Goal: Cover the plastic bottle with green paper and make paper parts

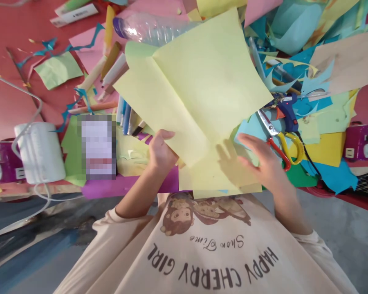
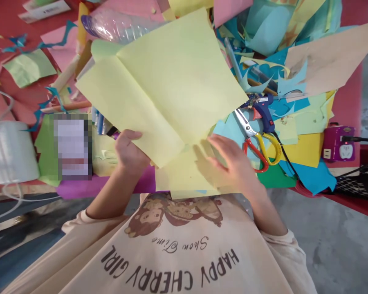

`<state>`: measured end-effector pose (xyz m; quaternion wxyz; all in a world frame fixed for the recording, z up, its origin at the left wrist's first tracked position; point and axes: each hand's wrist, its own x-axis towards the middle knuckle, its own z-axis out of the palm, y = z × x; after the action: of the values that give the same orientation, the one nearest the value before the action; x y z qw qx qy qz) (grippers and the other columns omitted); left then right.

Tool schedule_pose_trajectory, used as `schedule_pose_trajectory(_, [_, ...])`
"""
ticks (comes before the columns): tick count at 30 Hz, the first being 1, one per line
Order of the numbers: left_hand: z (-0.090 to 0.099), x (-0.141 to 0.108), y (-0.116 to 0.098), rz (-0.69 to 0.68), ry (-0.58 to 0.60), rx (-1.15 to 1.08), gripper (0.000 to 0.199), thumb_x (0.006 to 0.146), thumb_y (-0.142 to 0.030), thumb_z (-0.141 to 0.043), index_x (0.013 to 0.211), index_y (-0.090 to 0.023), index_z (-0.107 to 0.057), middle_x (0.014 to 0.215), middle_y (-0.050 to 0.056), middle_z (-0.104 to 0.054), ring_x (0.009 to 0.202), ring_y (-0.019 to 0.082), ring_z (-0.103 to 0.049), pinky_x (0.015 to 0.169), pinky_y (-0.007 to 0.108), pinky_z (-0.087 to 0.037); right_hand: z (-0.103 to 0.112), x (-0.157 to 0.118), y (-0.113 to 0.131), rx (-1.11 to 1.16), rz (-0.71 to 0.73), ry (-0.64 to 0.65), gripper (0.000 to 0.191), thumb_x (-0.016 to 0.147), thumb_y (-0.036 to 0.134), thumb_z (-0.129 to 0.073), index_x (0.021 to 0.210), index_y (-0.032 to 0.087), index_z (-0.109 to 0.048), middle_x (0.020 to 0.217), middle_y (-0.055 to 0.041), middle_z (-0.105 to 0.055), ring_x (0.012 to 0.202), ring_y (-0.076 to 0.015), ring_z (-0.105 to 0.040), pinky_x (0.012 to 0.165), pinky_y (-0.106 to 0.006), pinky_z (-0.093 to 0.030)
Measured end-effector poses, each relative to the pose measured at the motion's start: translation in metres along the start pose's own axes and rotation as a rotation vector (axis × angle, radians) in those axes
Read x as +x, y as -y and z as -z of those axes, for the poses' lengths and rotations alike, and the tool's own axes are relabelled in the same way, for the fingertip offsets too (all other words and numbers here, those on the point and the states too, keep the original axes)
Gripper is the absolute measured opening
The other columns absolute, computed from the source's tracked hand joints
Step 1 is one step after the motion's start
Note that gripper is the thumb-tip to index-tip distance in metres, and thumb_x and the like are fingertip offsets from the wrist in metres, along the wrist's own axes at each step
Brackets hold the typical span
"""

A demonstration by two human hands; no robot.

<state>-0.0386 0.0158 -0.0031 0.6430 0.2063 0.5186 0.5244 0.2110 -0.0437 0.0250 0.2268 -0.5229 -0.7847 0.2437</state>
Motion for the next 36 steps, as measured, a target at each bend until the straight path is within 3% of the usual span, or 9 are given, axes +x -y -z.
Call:
schedule_pose_trajectory(3, [0.004, 0.005, -0.006, -0.076, -0.042, -0.062, 0.026, 0.059, -0.02, -0.05, 0.084, -0.025, -0.057, 0.07, -0.001, -0.066, 0.115, 0.021, -0.062, 0.099, 0.03, -0.053, 0.03, -0.027, -0.023, -0.236, -0.209, -0.118, 0.042, 0.091, 0.026, -0.051, 0.133, 0.034, -0.051, 0.121, -0.0097, -0.064, 0.117, -0.0309, -0.061, 0.1, -0.055, -0.051])
schedule_pose_trajectory(6, [0.006, 0.012, -0.01, -0.092, -0.027, -0.134, 0.027, 0.06, -0.02, -0.052, 0.086, -0.024, -0.058, 0.078, -0.001, -0.07, 0.108, 0.023, -0.064, 0.097, 0.034, -0.053, 0.044, -0.049, -0.043, -0.432, -0.355, -0.045, 0.045, 0.09, 0.03, -0.05, 0.136, 0.029, -0.049, 0.12, -0.0134, -0.063, 0.113, -0.0371, -0.06, 0.092, -0.058, -0.053])
schedule_pose_trajectory(9, [0.007, 0.019, -0.008, -0.116, 0.001, -0.211, 0.024, 0.063, -0.023, -0.051, 0.086, -0.022, -0.058, 0.083, 0.001, -0.071, 0.104, 0.024, -0.065, 0.095, 0.035, -0.053, 0.043, -0.057, -0.052, -0.545, -0.428, 0.045, 0.052, 0.089, 0.028, -0.047, 0.14, 0.021, -0.045, 0.117, -0.0175, -0.062, 0.111, -0.0388, -0.06, 0.088, -0.054, -0.055])
schedule_pose_trajectory(13, [0.007, 0.024, -0.002, -0.067, 0.022, -0.285, 0.02, 0.063, -0.02, -0.051, 0.083, -0.02, -0.057, 0.08, 0.004, -0.071, 0.103, 0.026, -0.066, 0.094, 0.035, -0.053, 0.037, -0.048, -0.052, -0.612, -0.497, 0.079, 0.062, 0.082, 0.022, -0.05, 0.143, 0.011, -0.042, 0.115, -0.0189, -0.059, 0.108, -0.0383, -0.06, 0.087, -0.051, -0.055])
schedule_pose_trajectory(19, [0.003, 0.02, 0.001, -0.072, -0.016, -0.277, 0.022, 0.063, -0.016, -0.053, 0.084, -0.021, -0.059, 0.077, 0.002, -0.07, 0.107, 0.022, -0.066, 0.091, 0.028, -0.054, 0.04, -0.031, -0.054, -0.619, -0.586, 0.208, 0.075, 0.077, 0.022, -0.059, 0.148, 0.013, -0.035, 0.116, -0.0174, -0.05, 0.11, -0.0377, -0.059, 0.092, -0.047, -0.052])
schedule_pose_trajectory(22, [0.0, 0.018, -0.001, -0.052, -0.064, -0.26, 0.025, 0.062, -0.013, -0.053, 0.085, -0.02, -0.06, 0.077, 0.001, -0.069, 0.102, 0.02, -0.067, 0.09, 0.027, -0.053, 0.042, -0.026, -0.054, -0.627, -0.604, 0.252, 0.074, 0.074, 0.022, -0.064, 0.143, 0.011, -0.039, 0.119, -0.0182, -0.048, 0.109, -0.0382, -0.06, 0.093, -0.046, -0.051])
schedule_pose_trajectory(26, [-0.003, 0.015, -0.003, -0.013, -0.066, -0.257, 0.03, 0.064, -0.011, -0.049, 0.091, -0.018, -0.06, 0.075, 0.002, -0.069, 0.097, 0.021, -0.068, 0.094, 0.03, -0.052, 0.042, -0.019, -0.051, -0.699, -0.577, 0.243, 0.069, 0.07, 0.021, -0.068, 0.134, 0.009, -0.046, 0.114, -0.0193, -0.054, 0.104, -0.0379, -0.062, 0.082, -0.04, -0.054])
schedule_pose_trajectory(31, [-0.002, 0.015, -0.001, -0.041, -0.048, -0.25, 0.03, 0.067, -0.012, -0.048, 0.094, -0.018, -0.06, 0.075, 0.001, -0.069, 0.099, 0.019, -0.068, 0.096, 0.03, -0.051, 0.044, -0.015, -0.046, -0.808, -0.577, 0.201, 0.047, 0.082, 0.03, -0.057, 0.125, 0.013, -0.056, 0.101, -0.0158, -0.067, 0.094, -0.0367, -0.067, 0.068, -0.039, -0.053])
schedule_pose_trajectory(36, [0.0, 0.014, -0.001, -0.034, -0.066, -0.238, 0.03, 0.063, -0.013, -0.051, 0.091, -0.02, -0.059, 0.078, 0.002, -0.07, 0.108, 0.021, -0.066, 0.095, 0.028, -0.052, 0.063, -0.015, -0.048, -0.649, -0.673, 0.198, 0.053, 0.077, 0.029, -0.057, 0.128, 0.014, -0.057, 0.105, -0.0167, -0.072, 0.095, -0.0372, -0.069, 0.076, -0.042, -0.053])
